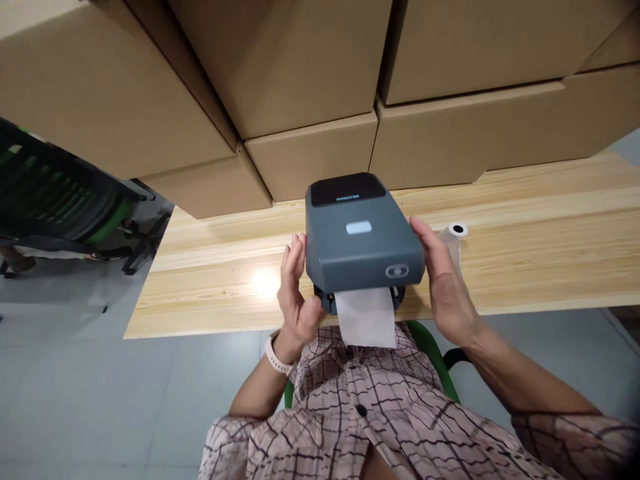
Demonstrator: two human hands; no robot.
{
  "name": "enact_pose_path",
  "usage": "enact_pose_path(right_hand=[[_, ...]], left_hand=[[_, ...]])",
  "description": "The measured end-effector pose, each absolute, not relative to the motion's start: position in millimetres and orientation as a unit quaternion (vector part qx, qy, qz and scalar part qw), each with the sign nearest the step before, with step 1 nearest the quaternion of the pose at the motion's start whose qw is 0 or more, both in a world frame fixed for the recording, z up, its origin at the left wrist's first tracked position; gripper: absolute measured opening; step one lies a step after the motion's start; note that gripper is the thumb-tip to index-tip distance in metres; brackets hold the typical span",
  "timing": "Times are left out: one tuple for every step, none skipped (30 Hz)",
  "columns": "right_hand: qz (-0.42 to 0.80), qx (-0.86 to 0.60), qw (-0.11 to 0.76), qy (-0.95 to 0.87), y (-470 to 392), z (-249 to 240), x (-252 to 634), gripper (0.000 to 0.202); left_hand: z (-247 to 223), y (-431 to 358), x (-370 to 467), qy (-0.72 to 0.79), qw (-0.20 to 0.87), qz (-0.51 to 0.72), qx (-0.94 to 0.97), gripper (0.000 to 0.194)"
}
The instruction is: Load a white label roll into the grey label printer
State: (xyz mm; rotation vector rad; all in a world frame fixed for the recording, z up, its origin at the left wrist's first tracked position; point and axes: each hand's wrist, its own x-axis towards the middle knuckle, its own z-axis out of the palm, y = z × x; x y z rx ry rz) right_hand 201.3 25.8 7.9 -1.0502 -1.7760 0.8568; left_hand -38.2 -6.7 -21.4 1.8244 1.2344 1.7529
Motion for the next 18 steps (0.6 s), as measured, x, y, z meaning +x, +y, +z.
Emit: enact_pose_path(right_hand=[[0.291,-0.423,0.428,-0.744,34.6,20.0,200.3,0.084],[0.237,-0.42,0.425,-0.766,44.9,31.9,197.7,0.087],[0.189,-0.418,0.426,-0.78,56.4,43.0,193.5,0.088],[0.15,-0.419,0.427,-0.787,69.1,53.2,188.1,0.086],[0.121,-0.419,0.436,-0.787,82.4,62.2,181.8,0.084],[0.1,-0.418,0.45,-0.783,96.0,70.3,175.1,0.082],[0.085,-0.415,0.465,-0.778,109.6,77.4,168.4,0.08],[0.073,-0.411,0.48,-0.772,122.7,83.9,162.2,0.079],[0.063,-0.408,0.492,-0.767,135.1,89.7,156.5,0.077],[0.054,-0.407,0.498,-0.764,146.6,94.8,151.5,0.076],[0.046,-0.409,0.495,-0.766,157.3,99.2,147.4,0.073],[0.038,-0.413,0.486,-0.769,167.2,102.6,144.0,0.071],[0.029,-0.417,0.477,-0.773,176.5,105.0,141.2,0.07],[0.022,-0.42,0.469,-0.777,185.3,106.4,139.0,0.07],[0.019,-0.423,0.46,-0.781,193.5,107.1,137.4,0.071],[0.021,-0.426,0.456,-0.781,201.0,107.4,136.3,0.072],[0.029,-0.429,0.452,-0.782,207.5,107.5,135.8,0.074],[0.042,-0.429,0.448,-0.783,212.5,107.9,135.9,0.075]], left_hand=[[-14.1,5.8,-42.5,0.416,0.158,0.625,0.642,0.073],[-8.0,19.8,-47.3,0.406,0.155,0.632,0.641,0.073],[-3.7,34.7,-52.3,0.403,0.164,0.628,0.645,0.072],[-1.7,49.8,-57.1,0.403,0.174,0.633,0.638,0.07],[-2.0,64.2,-61.5,0.407,0.187,0.639,0.626,0.069],[-4.4,76.9,-65.2,0.415,0.205,0.64,0.614,0.07],[-8.4,87.3,-67.9,0.427,0.226,0.634,0.604,0.071],[-13.4,94.7,-69.4,0.441,0.255,0.619,0.597,0.075],[-18.8,98.9,-70.0,0.455,0.288,0.601,0.59,0.079],[-23.7,100.0,-69.7,0.465,0.322,0.581,0.585,0.084],[-27.8,98.5,-68.8,0.472,0.357,0.56,0.58,0.091],[-30.6,95.0,-67.7,0.476,0.39,0.539,0.575,0.097],[-32.0,90.6,-66.5,0.477,0.419,0.519,0.572,0.103],[-32.3,86.0,-65.5,0.476,0.442,0.501,0.571,0.109],[-31.6,81.9,-64.8,0.475,0.459,0.488,0.571,0.114],[-30.6,78.9,-64.5,0.472,0.47,0.478,0.573,0.118],[-29.6,77.1,-64.4,0.47,0.477,0.471,0.574,0.121],[-29.1,76.5,-64.6,0.467,0.482,0.467,0.575,0.122]])
